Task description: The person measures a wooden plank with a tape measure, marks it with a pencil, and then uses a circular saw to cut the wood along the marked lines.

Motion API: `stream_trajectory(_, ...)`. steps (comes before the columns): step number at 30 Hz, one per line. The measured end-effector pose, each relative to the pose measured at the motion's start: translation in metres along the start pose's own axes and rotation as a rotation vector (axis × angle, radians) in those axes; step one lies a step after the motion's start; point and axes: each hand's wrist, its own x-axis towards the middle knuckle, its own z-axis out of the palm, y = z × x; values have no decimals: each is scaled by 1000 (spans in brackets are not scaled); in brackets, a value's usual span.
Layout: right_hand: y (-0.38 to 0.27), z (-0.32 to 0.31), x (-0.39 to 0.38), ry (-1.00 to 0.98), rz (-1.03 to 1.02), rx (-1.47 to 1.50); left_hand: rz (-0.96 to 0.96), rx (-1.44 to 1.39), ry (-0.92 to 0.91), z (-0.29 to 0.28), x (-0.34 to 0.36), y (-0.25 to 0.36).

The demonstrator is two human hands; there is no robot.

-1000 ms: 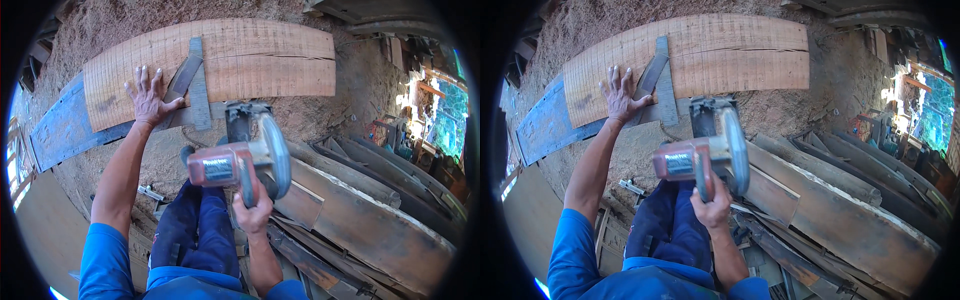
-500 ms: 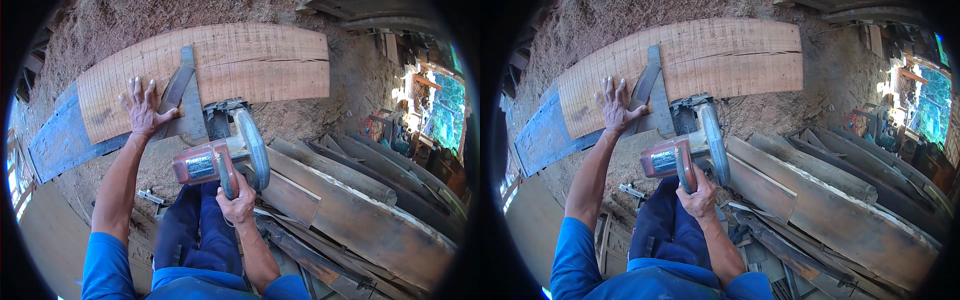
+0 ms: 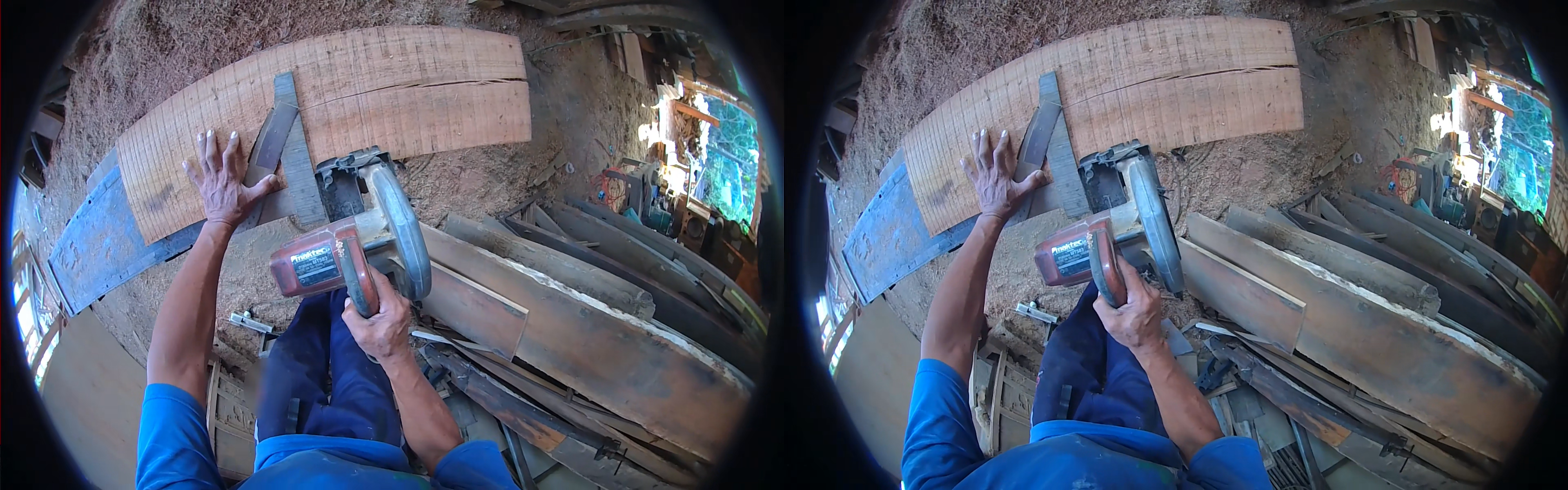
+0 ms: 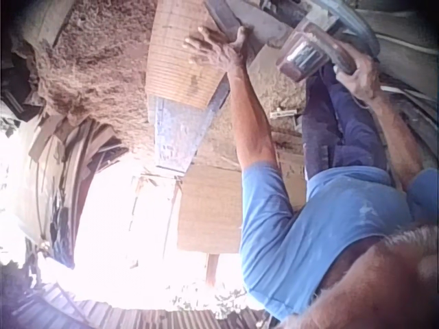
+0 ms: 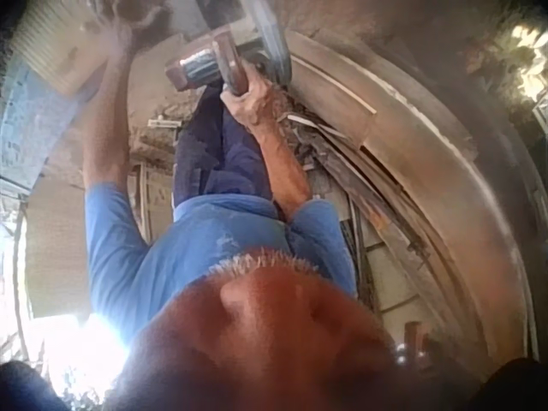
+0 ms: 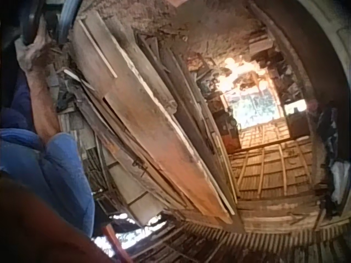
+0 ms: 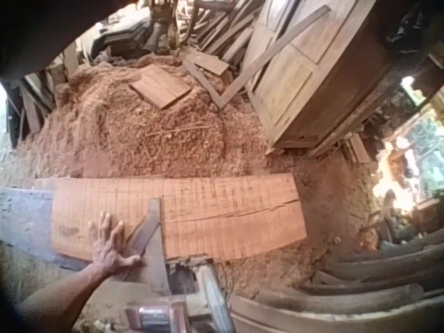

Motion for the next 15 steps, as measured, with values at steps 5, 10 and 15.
stream_trajectory(5,-4,1,2,18,-24,-6,5,56,-24,-3,-1,2)
stream_trajectory(10,-6,3,3,17,-22,-24,-15,66,-74,-9,1,2)
stream_trajectory(15,-6,6,-1,33,42,-22,-16,10,-57,-5,1,0)
